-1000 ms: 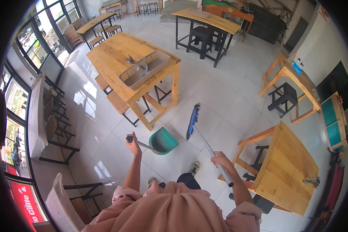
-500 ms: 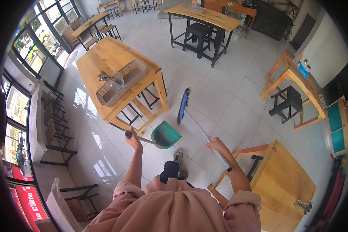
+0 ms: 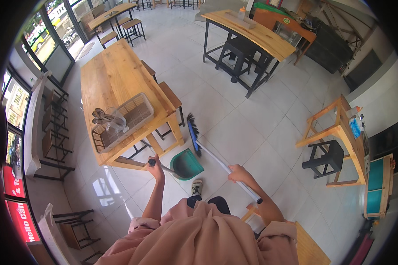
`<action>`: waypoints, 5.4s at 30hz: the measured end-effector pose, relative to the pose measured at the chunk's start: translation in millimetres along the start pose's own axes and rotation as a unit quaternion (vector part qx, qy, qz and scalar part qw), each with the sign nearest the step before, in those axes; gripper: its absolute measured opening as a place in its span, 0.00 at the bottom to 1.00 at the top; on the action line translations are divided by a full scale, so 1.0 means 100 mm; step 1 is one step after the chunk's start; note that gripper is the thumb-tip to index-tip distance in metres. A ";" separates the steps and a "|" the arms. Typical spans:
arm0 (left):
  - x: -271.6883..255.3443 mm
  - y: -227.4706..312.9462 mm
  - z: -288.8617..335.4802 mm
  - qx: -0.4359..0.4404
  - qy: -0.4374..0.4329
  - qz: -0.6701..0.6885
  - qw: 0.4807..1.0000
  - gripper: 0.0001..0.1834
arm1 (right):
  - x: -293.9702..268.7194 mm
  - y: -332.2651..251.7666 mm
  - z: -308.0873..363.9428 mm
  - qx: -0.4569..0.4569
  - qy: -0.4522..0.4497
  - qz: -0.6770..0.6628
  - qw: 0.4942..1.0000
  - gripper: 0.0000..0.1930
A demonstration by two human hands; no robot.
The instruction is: The person sweeps the floor of a dining room using a broom and a dustpan, moving several stools to reach the floor underneath them.
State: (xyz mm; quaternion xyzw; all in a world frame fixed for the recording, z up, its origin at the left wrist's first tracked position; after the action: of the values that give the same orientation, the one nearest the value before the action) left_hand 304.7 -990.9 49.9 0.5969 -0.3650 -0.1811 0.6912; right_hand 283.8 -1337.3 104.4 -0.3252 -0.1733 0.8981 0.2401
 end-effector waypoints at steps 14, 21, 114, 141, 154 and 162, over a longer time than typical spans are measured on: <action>2.42 -0.53 -0.25 0.053 0.028 -0.024 0.998 0.19 | -2.54 0.67 -1.14 -0.055 0.000 0.124 0.991 0.13; 3.46 -0.66 -0.55 0.077 0.093 -0.003 0.993 0.20 | -3.77 0.61 -1.78 -0.076 -0.014 0.065 0.995 0.13; 5.54 -1.73 -6.26 0.073 0.244 -0.062 0.965 0.17 | -6.51 -2.30 -6.65 0.115 -0.236 -0.446 0.856 0.13; 5.81 -1.69 -5.71 0.135 0.257 -0.061 0.955 0.16 | -6.18 -0.78 -6.30 0.178 -0.232 -0.513 0.807 0.14; 5.51 -1.69 -4.17 0.158 0.398 -0.085 0.899 0.15 | -6.09 -2.22 -7.53 0.000 -0.358 -0.241 0.902 0.11; 5.34 -1.81 -3.74 0.124 0.452 -0.093 0.879 0.16 | -5.11 -2.85 -7.91 0.023 -0.380 -0.139 0.914 0.11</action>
State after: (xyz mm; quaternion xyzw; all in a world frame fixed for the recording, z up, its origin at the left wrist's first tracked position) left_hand 964.2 -1138.0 22.8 0.7258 0.0247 0.0916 0.6814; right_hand 1246.3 -1257.5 -83.2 0.0736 -0.2737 0.9154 0.2859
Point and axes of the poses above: each hand's wrist, its own z-axis away from the middle knuckle, its own x-axis out of the palm, y = z × x, the point moved 4 cm from there along -z, towards the middle knuckle, and after that the axes turned 12 degrees about z, right-handed, at the moved point
